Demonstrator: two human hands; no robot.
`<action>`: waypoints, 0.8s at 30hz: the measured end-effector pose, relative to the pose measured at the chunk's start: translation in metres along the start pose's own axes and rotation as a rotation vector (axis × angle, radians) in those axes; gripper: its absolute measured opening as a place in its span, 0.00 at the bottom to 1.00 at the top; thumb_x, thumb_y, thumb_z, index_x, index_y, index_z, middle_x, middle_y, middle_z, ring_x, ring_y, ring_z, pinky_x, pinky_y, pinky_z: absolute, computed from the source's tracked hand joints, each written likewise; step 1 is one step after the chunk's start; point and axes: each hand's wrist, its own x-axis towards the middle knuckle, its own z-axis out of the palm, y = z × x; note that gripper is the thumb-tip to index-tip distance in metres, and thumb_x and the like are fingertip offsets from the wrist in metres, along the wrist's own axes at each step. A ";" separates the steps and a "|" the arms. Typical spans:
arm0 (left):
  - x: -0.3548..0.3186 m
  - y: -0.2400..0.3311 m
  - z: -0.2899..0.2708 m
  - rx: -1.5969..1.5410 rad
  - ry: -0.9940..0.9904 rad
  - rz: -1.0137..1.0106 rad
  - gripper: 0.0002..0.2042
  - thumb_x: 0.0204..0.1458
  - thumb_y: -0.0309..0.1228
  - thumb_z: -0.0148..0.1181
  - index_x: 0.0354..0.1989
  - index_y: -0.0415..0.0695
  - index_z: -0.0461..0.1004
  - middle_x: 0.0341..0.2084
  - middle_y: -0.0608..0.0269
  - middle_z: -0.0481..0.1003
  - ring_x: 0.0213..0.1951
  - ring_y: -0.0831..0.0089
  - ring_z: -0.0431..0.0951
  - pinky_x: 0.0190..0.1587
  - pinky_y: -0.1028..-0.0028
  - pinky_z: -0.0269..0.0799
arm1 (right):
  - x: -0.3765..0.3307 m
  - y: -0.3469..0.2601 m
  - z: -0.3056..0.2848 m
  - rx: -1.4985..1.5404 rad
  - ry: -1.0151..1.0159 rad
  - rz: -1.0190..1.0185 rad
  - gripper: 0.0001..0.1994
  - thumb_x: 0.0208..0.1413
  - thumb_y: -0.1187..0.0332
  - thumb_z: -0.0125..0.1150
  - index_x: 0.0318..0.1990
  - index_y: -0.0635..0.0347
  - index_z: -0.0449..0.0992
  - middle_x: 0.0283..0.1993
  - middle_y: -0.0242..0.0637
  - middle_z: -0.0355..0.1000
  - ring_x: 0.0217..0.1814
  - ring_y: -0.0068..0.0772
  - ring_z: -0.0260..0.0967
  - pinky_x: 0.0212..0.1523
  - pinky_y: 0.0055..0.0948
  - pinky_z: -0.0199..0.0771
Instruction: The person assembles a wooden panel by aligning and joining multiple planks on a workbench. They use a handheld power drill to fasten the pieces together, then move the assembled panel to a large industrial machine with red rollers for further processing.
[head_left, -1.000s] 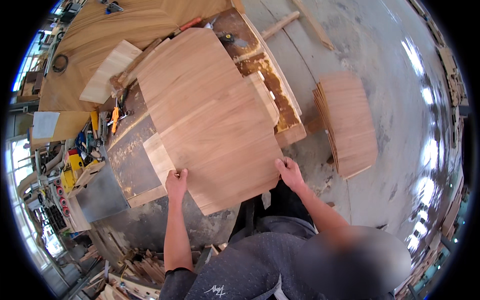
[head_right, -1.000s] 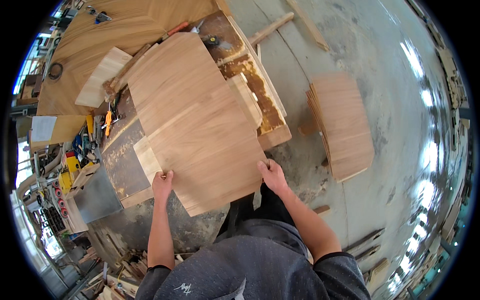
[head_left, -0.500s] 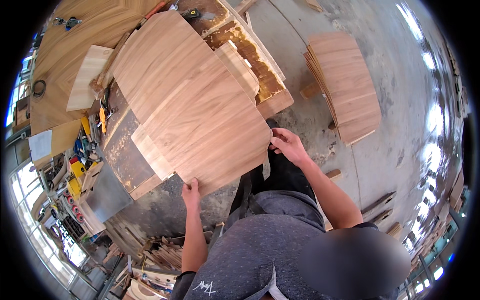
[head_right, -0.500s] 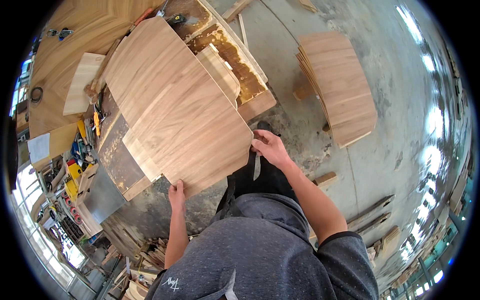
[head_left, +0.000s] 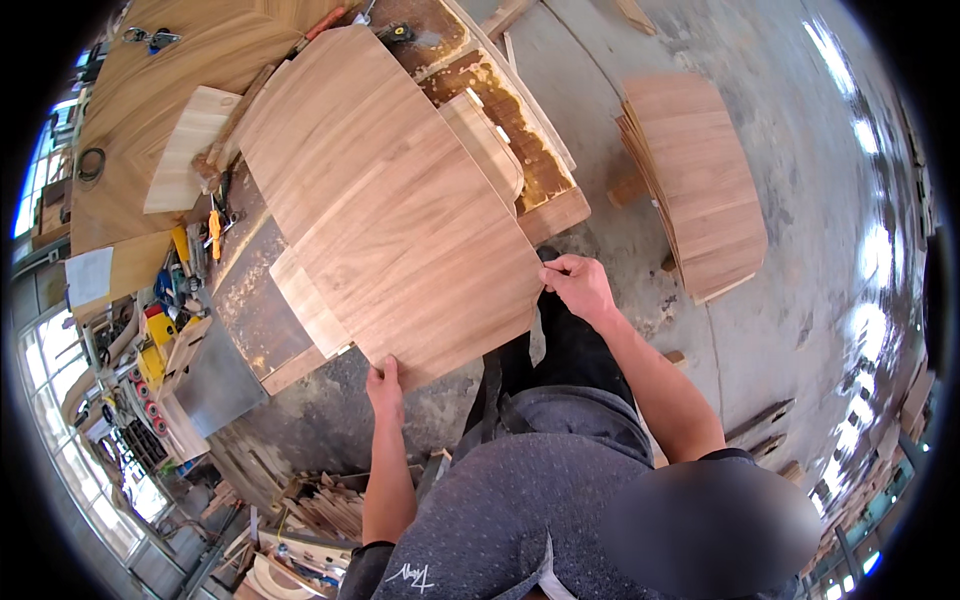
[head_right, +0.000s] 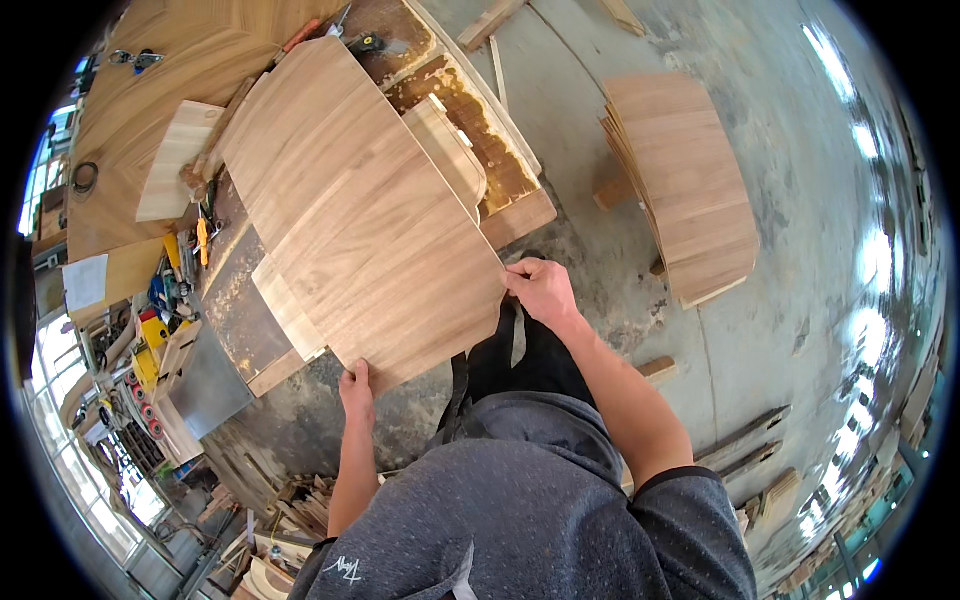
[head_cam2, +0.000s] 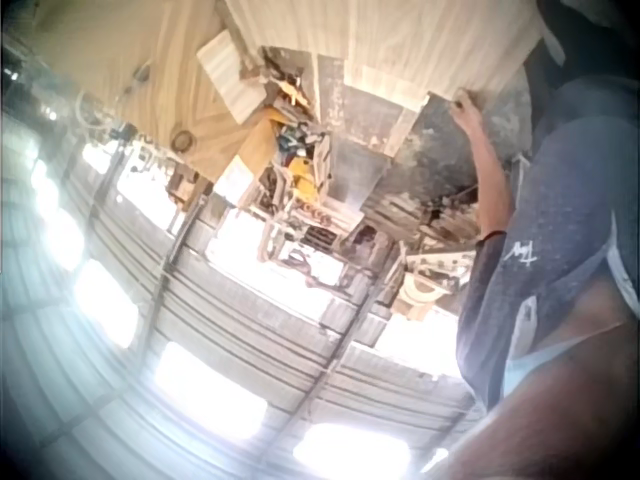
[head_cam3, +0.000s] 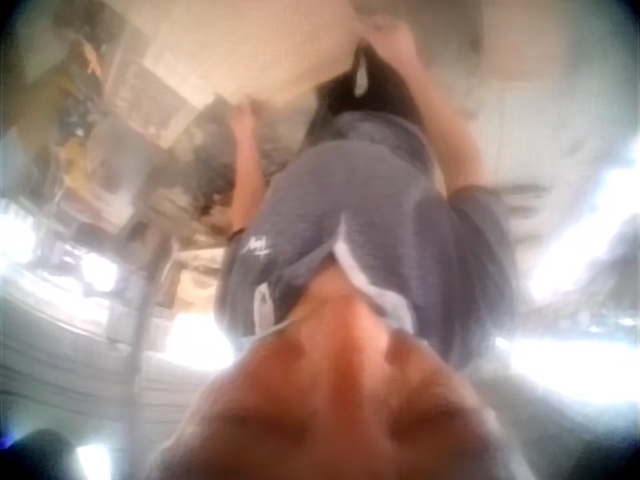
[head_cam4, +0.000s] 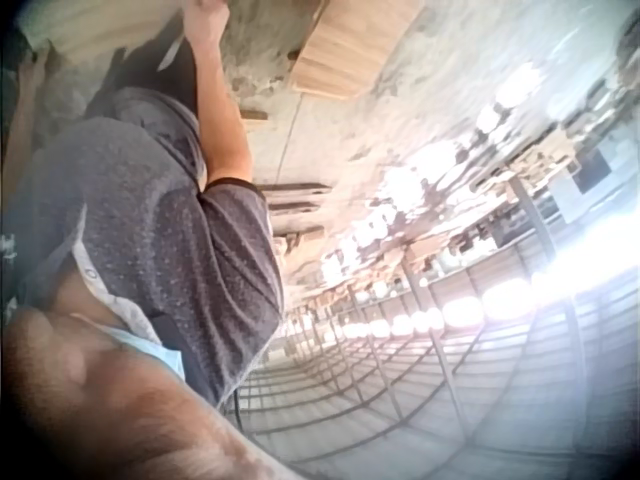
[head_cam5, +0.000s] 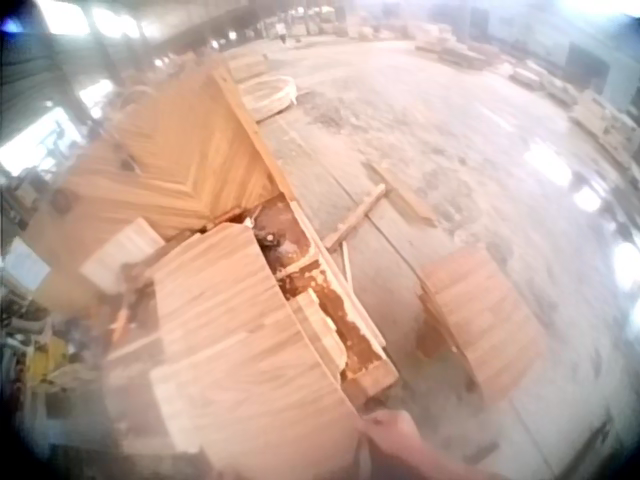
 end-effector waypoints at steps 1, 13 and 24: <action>0.001 -0.002 0.000 -0.030 -0.002 0.011 0.20 0.64 0.43 0.64 0.53 0.37 0.76 0.46 0.63 0.79 0.45 0.76 0.76 0.50 0.71 0.72 | 0.000 -0.003 -0.001 -0.070 0.004 0.014 0.11 0.57 0.66 0.67 0.37 0.66 0.84 0.30 0.37 0.82 0.29 0.25 0.78 0.35 0.27 0.76; -0.007 -0.007 0.009 -0.078 0.085 0.062 0.22 0.57 0.47 0.70 0.41 0.36 0.79 0.36 0.59 0.82 0.38 0.74 0.78 0.44 0.69 0.75 | 0.012 -0.023 -0.013 -0.568 -0.153 -0.077 0.17 0.57 0.58 0.66 0.26 0.64 0.79 0.20 0.38 0.77 0.25 0.32 0.77 0.32 0.33 0.77; -0.017 -0.002 0.016 -0.138 0.162 0.094 0.23 0.54 0.46 0.71 0.40 0.34 0.78 0.34 0.51 0.82 0.37 0.67 0.82 0.42 0.65 0.77 | 0.032 -0.013 -0.006 -0.981 -0.238 -0.137 0.28 0.63 0.44 0.56 0.30 0.66 0.78 0.36 0.60 0.78 0.44 0.63 0.77 0.47 0.54 0.75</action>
